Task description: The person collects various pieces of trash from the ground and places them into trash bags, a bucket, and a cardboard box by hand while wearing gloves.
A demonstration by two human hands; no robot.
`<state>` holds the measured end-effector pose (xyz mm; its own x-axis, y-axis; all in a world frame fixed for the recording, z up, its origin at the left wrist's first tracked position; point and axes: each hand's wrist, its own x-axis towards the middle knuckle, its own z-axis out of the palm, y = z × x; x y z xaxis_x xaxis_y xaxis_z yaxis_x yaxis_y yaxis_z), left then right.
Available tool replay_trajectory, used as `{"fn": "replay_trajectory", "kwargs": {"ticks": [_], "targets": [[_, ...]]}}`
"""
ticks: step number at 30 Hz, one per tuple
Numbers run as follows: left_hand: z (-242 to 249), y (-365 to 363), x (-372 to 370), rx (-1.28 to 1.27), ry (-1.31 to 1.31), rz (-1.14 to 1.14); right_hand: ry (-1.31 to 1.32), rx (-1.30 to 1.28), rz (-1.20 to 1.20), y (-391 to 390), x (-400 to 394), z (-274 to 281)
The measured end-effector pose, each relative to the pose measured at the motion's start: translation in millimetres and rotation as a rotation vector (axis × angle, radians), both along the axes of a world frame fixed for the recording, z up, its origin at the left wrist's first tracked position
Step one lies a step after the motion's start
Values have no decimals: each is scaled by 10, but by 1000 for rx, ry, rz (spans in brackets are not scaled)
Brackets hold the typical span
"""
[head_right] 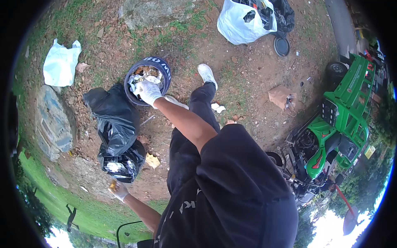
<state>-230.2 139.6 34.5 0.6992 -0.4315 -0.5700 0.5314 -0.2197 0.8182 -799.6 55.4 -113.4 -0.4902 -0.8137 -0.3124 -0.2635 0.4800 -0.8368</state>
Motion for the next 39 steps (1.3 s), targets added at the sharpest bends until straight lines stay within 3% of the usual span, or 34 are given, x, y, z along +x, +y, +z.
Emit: {"fn": "replay_trajectory", "kwargs": {"ticks": [2, 4, 6, 8, 10, 11, 12, 13, 14, 15, 16, 17, 18, 20, 23, 27, 28, 29, 30, 31, 34, 39], "targets": [[-2, -34, 264, -60, -6, -145, 148, 1, 16, -78, 251, -144], [-63, -95, 500, -73, 4, -151, 161, 282, 56, -136, 336, -340], [-120, -166, 580, -72, 37, -174, 254, 399, -20, -126, 298, -405], [-185, -339, 380, -36, -17, -262, -17, 543, -54, -168, 58, -302], [-109, -537, -118, -46, 131, -210, -182, 345, -245, -99, -124, -206], [-258, -614, -259, -18, -136, -521, -298, 283, -289, -46, -258, -93], [-454, -697, -329, 12, -422, -818, -369, 119, -361, -6, -317, -404], [-590, -879, -537, -39, -276, -821, -503, 55, -505, 63, -483, -60], [-705, -1033, -837, -80, -123, -823, -635, -7, -643, 239, -651, 302], [-732, -1154, -1224, -125, -252, -972, -739, -93, -780, 400, -761, 429], [-615, -1258, -1812, -145, -191, -1027, -844, -182, -918, 582, -865, 535], [-480, -1363, -2424, -163, -130, -1080, -861, -178, -898, 841, -1003, 678], [-162, -1393, -3141, -148, 120, -1026, -880, -172, -871, 1136, -1161, 807], [91, -1425, -4201, -263, 253, -1284, -747, -114, -699, 1820, -1538, 944], [563, -1202, -5802, -398, 578, -1524, -478, -8, -741, 3061, -2259, 1147], [1239, -350, -7698, -426, 956, -1732, -306, 44, -931, 5030, -2911, 1524], [1312, -80, -8129, -454, 1075, -1742, -383, 42, -1015, 5790, -3130, 1163], [1489, 260, -8498, -407, 1125, -1708, -376, 168, -1164, 6211, -3150, 1247], [1603, 552, -8863, -371, 1211, -1765, -398, 231, -1199, 6948, -3256, 952], [1714, 891, -9194, -327, 1284, -1779, -361, 283, -1243, 7321, -3210, 1047], [2068, 1759, -9932, -208, 1245, -1984, -425, 396, -1332, 8385, -2980, 962], [2392, 2843, -10917, -145, 1271, -2178, -466, 534, -1367, 8951, -2408, 1069]]}}
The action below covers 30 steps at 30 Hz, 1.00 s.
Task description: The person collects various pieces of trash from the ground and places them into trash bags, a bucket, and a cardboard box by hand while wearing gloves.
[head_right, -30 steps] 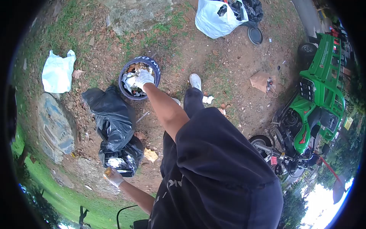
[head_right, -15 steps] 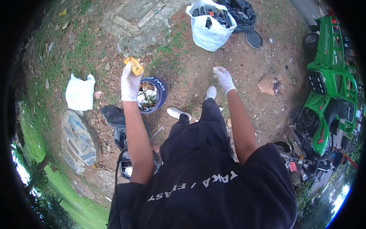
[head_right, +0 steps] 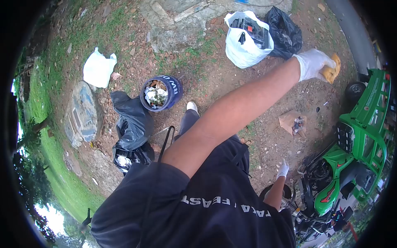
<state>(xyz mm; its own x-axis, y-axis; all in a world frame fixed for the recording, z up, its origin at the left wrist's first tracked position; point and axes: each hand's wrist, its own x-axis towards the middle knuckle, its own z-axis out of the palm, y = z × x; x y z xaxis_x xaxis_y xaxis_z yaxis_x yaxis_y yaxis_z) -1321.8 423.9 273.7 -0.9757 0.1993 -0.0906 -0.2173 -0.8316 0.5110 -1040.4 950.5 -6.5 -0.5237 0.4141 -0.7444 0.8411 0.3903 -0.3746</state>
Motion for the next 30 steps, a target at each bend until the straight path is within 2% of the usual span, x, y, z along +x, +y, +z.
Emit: {"fn": "replay_trajectory", "kwargs": {"ticks": [4, 7, 15, 20, 23, 25, 30], "targets": [[155, 443, -585, -46, -5, -30, -64, -35, -37, 144, 269, -185], [222, 629, -960, -81, -37, -43, -69, -48, -59, -39, 297, -166], [186, 628, -1958, -78, -34, -145, 19, -34, -138, -374, -258, 18], [328, 219, -2527, -90, -29, -162, 71, 7, -202, -853, -1022, 250], [313, -91, -2870, -66, 19, -163, 160, -32, -148, -1127, -1591, 285], [204, -410, -2957, -16, 38, -110, 184, 29, -93, -1305, -1870, 356], [-431, -1511, -2932, -33, -37, 128, 176, -114, 73, -1837, -2890, 373]]}}
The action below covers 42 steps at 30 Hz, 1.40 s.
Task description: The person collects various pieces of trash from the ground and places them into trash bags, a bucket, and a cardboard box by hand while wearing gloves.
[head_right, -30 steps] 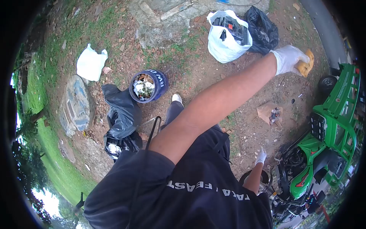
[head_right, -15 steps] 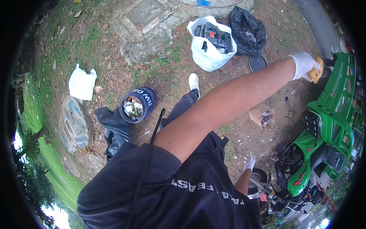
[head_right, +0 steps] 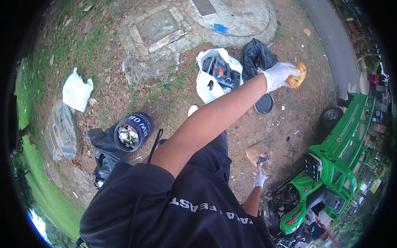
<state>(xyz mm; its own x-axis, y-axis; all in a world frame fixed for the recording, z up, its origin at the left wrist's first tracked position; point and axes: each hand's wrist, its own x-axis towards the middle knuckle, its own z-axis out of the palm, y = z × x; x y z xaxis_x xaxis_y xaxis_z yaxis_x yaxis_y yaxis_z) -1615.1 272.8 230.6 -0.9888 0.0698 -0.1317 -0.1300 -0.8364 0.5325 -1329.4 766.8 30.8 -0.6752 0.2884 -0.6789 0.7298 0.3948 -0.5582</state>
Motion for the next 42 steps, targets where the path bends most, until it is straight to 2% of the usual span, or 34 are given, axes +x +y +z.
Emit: {"fn": "replay_trajectory", "kwargs": {"ticks": [1, 3, 5, 6, 7, 9, 11, 12, 13, 14, 18, 21, 23, 25, 29, 31, 33, 34, 36, 39, 40, 42], "targets": [[-38, -205, 91, 30, 5, 24, 1, -14, 17, -47, -127, 59], [-71, -430, 171, -70, -84, 77, 42, -68, 118, -72, -489, 101], [-7, -399, 61, -96, -97, 98, -36, -33, 125, -197, -929, 230], [94, -433, -4, -122, -132, 119, 75, -126, 143, 209, -1223, -261], [259, -382, -91, -117, -113, 134, 88, -142, 167, 143, -1518, -188], [732, -199, -341, -175, 9, 94, 91, -13, 330, -30, -1945, 63], [1183, 99, -692, -68, 176, 78, 259, -82, 407, -35, -2410, 33], [1411, 263, -818, -83, 218, 115, 244, -81, 432, -139, -2500, 150], [1563, 436, -1002, -63, 253, 138, 348, -56, 485, -310, -2606, 397], [1695, 563, -1099, -60, 263, 130, 450, -28, 537, -439, -2641, 655], [1821, 824, -1226, -130, 266, 130, 408, -69, 544, -484, -2619, 952], [1520, 738, -965, -76, 276, 179, 261, -108, 459, 76, -2600, 613], [1328, 549, -624, -9, 224, 162, 211, -39, 397, 403, -2398, 407], [1023, 318, -356, -92, 210, 158, 16, 106, 396, 822, -2178, 168], [482, -369, 845, -28, 97, 233, -77, 227, 293, 939, -1529, -14], [1, -753, 1541, 34, 99, 250, -125, 203, 377, 965, -1200, -72], [-508, -1109, 2339, 52, -15, 363, -34, 149, 335, 545, -785, -36], [-882, -1323, 2716, 48, 15, 369, 3, 131, 350, 379, -649, -5], [-1371, -1632, 3641, 101, -112, 513, 68, 93, 523, 173, -499, -135], [-2116, -2000, 5101, 138, -315, 723, 75, 77, 630, -748, -101, 344], [-2417, -2058, 5558, 194, -352, 832, 75, 83, 621, -828, -87, 335], [-2715, -2145, 6393, 227, -486, 937, 178, 54, 669, -1022, -118, 306]]}}
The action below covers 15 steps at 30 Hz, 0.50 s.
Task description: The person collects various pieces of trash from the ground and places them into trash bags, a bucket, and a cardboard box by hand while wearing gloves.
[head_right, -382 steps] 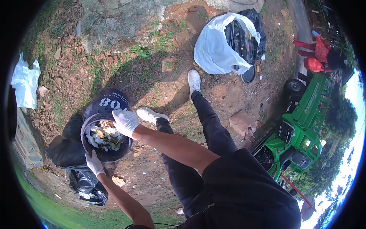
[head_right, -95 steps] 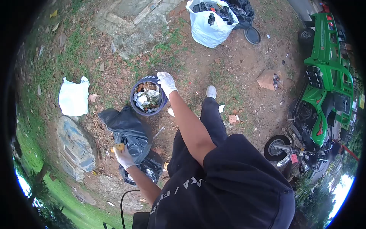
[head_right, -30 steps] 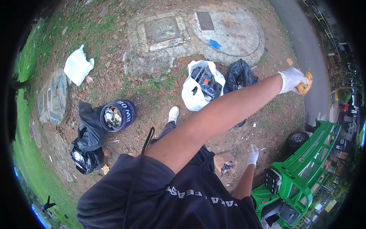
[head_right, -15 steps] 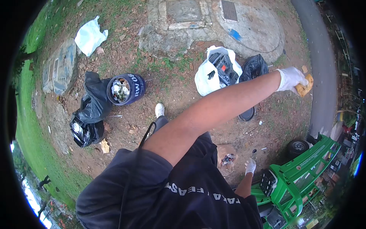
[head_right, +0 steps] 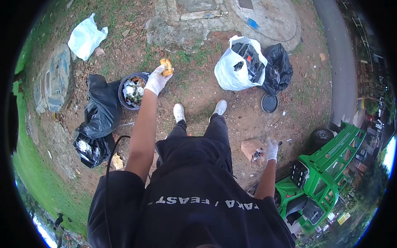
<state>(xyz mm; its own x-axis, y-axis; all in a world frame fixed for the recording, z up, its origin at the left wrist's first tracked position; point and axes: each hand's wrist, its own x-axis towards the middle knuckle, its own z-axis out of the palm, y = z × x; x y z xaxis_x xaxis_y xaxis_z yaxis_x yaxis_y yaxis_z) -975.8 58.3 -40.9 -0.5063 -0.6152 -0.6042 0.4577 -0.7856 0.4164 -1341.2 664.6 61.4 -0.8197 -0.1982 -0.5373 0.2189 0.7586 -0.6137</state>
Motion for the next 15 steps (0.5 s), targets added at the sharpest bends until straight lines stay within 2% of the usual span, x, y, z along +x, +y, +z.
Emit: {"fn": "replay_trajectory", "kwargs": {"ticks": [3, 5, 9, 13, 15], "targets": [[-287, 60, 696, 33, -87, 88, -29, -115, -12, -321, 62, 253], [-164, 117, 605, 48, -49, 74, 30, -67, 30, -337, -34, 200], [319, 308, -323, 12, 111, -154, 85, -29, 89, -239, -160, 102], [1239, 572, -1371, -78, 383, -391, 160, 33, 92, -305, 44, 233], [1572, 664, -1596, -104, 483, -447, 70, -147, -64, -393, 263, 401]]}}
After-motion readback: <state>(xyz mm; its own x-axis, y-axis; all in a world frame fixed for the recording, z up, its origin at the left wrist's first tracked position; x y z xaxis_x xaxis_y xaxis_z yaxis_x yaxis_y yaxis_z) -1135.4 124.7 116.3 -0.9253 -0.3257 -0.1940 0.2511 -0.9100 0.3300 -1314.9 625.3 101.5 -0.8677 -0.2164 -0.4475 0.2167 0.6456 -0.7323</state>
